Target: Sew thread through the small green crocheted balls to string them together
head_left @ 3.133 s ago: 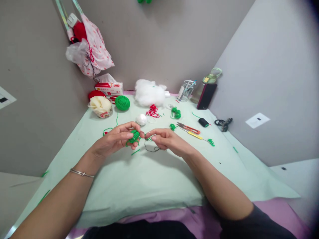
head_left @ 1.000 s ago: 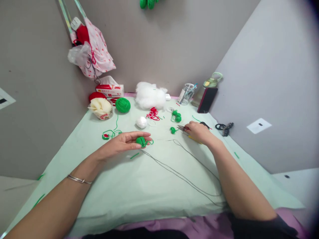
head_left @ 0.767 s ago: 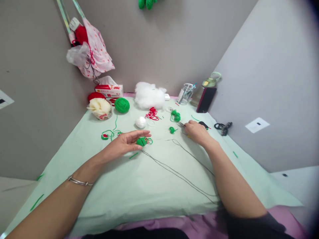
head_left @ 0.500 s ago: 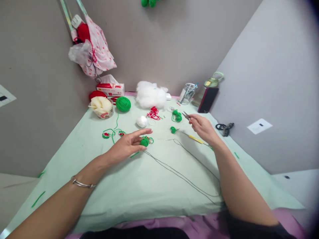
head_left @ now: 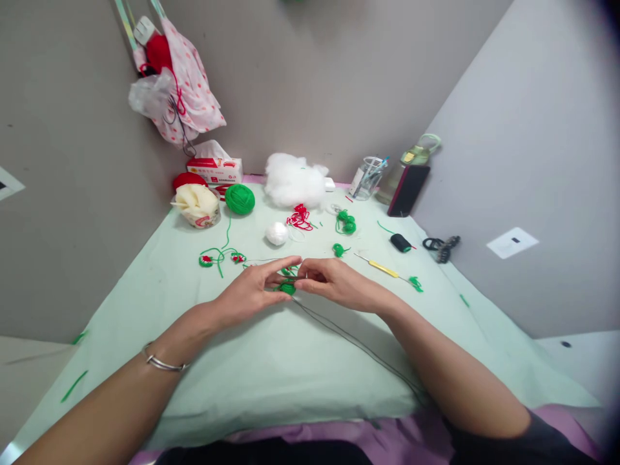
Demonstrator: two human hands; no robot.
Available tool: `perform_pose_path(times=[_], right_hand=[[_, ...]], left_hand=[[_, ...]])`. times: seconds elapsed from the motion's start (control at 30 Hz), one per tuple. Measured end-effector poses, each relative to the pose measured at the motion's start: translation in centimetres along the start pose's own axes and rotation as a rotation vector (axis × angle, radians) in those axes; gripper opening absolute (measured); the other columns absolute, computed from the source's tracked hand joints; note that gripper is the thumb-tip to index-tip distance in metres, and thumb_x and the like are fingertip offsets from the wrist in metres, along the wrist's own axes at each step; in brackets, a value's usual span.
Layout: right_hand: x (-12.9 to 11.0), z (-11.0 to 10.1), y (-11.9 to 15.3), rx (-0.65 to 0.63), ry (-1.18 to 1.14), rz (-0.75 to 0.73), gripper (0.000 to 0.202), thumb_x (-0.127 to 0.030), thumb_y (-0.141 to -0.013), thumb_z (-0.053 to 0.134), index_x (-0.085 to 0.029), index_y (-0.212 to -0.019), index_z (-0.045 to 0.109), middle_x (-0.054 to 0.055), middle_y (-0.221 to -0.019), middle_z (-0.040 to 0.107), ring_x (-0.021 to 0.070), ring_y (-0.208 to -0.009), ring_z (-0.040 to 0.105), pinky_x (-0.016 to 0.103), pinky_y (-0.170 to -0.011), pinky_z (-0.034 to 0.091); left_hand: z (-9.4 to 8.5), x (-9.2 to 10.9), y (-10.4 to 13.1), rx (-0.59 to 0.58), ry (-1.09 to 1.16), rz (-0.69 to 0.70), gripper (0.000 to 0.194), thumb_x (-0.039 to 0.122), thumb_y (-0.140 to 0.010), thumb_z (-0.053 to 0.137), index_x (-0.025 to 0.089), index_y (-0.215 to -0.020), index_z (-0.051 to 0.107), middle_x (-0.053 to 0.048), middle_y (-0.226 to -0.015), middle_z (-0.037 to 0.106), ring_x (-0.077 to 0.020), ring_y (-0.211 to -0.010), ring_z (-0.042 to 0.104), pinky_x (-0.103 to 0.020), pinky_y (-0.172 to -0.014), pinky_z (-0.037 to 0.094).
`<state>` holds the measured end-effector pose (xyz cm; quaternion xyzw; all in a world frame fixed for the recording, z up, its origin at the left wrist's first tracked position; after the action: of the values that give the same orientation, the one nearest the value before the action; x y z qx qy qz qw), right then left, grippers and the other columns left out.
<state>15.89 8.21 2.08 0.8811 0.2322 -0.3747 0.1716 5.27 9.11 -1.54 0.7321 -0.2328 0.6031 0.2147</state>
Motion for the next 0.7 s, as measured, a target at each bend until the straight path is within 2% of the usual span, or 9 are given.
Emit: perform_pose_path(times=[0.23, 0.33, 0.43, 0.5, 0.6, 0.67, 0.7], right_hand=[[0.6, 0.9, -0.4, 0.025, -0.095, -0.003, 0.025, -0.036, -0.095, 0.057, -0.016, -0.079, 0.058, -0.004, -0.068, 0.050, 0.0093, -0.062, 0.040, 0.024, -0.059, 0.030], [0.7, -0.1, 0.0, 0.010, -0.139, -0.020, 0.028, -0.041, -0.096, 0.057, -0.016, -0.083, 0.058, -0.004, -0.070, 0.050, 0.0098, -0.063, 0.040, 0.024, -0.059, 0.032], [2.3, -2.0, 1.1, -0.007, -0.077, 0.032, 0.032, -0.049, -0.096, 0.056, -0.017, -0.092, 0.061, -0.003, -0.071, 0.051, 0.0111, -0.064, 0.043, 0.024, -0.058, 0.033], [4.2, -3.7, 1.8, 0.046, 0.051, 0.109, 0.033, -0.050, -0.096, 0.055, -0.018, -0.092, 0.063, -0.002, -0.072, 0.055, 0.0122, -0.064, 0.045, 0.025, -0.058, 0.034], [5.9, -6.2, 2.4, 0.240, 0.243, 0.168, 0.026, -0.043, -0.096, 0.058, -0.019, -0.090, 0.066, 0.002, -0.084, 0.065, 0.0148, -0.073, 0.054, 0.027, -0.066, 0.038], [5.6, -6.3, 2.4, 0.324, 0.258, 0.136, 0.020, -0.035, -0.095, 0.058, -0.019, -0.089, 0.068, 0.004, -0.091, 0.069, 0.0160, -0.079, 0.058, 0.027, -0.071, 0.041], [5.2, -5.7, 2.2, 0.320, 0.237, 0.104, 0.017, -0.032, -0.095, 0.059, -0.019, -0.089, 0.069, 0.004, -0.091, 0.070, 0.0160, -0.080, 0.060, 0.027, -0.072, 0.041]], left_hand=[[0.6, -0.1, -0.1, -0.036, -0.001, -0.012, 0.071, 0.022, -0.075, 0.076, 0.028, -0.144, 0.058, -0.007, -0.149, 0.059, -0.0301, -0.124, 0.065, -0.046, -0.110, 0.048], [0.4, -0.3, -0.1, -0.042, -0.011, -0.026, 0.074, 0.022, -0.076, 0.076, 0.029, -0.146, 0.055, -0.008, -0.150, 0.058, -0.0291, -0.121, 0.066, -0.045, -0.107, 0.049], [-0.2, -0.3, 0.0, -0.017, -0.036, -0.045, 0.076, 0.022, -0.075, 0.076, 0.032, -0.147, 0.054, -0.007, -0.152, 0.056, -0.0263, -0.115, 0.066, -0.044, -0.106, 0.048], [-0.7, -0.2, 0.0, 0.001, -0.055, -0.064, 0.076, 0.022, -0.076, 0.076, 0.032, -0.148, 0.053, -0.007, -0.151, 0.056, -0.0244, -0.112, 0.065, -0.043, -0.105, 0.048], [-1.3, 0.2, 0.3, -0.020, -0.061, -0.079, 0.076, 0.025, -0.078, 0.076, 0.033, -0.150, 0.051, -0.009, -0.151, 0.055, -0.0241, -0.112, 0.063, -0.041, -0.102, 0.049], [-1.8, 0.7, 0.6, -0.070, -0.036, -0.077, 0.077, 0.030, -0.080, 0.076, 0.036, -0.152, 0.047, -0.010, -0.149, 0.057, -0.0232, -0.109, 0.064, -0.038, -0.096, 0.052], [-2.1, 0.7, 0.9, -0.111, -0.025, -0.085, 0.079, 0.030, -0.081, 0.075, 0.037, -0.153, 0.044, -0.010, -0.145, 0.059, -0.0214, -0.102, 0.065, -0.037, -0.090, 0.054]])
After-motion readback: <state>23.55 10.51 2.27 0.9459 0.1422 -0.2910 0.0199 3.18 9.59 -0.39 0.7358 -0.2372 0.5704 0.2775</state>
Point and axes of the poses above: each hand's wrist, its own y-axis away from the middle knuckle, its own z-axis out of the palm, x = y × z, the point moved 10 cm from there along -y, towards the middle knuckle
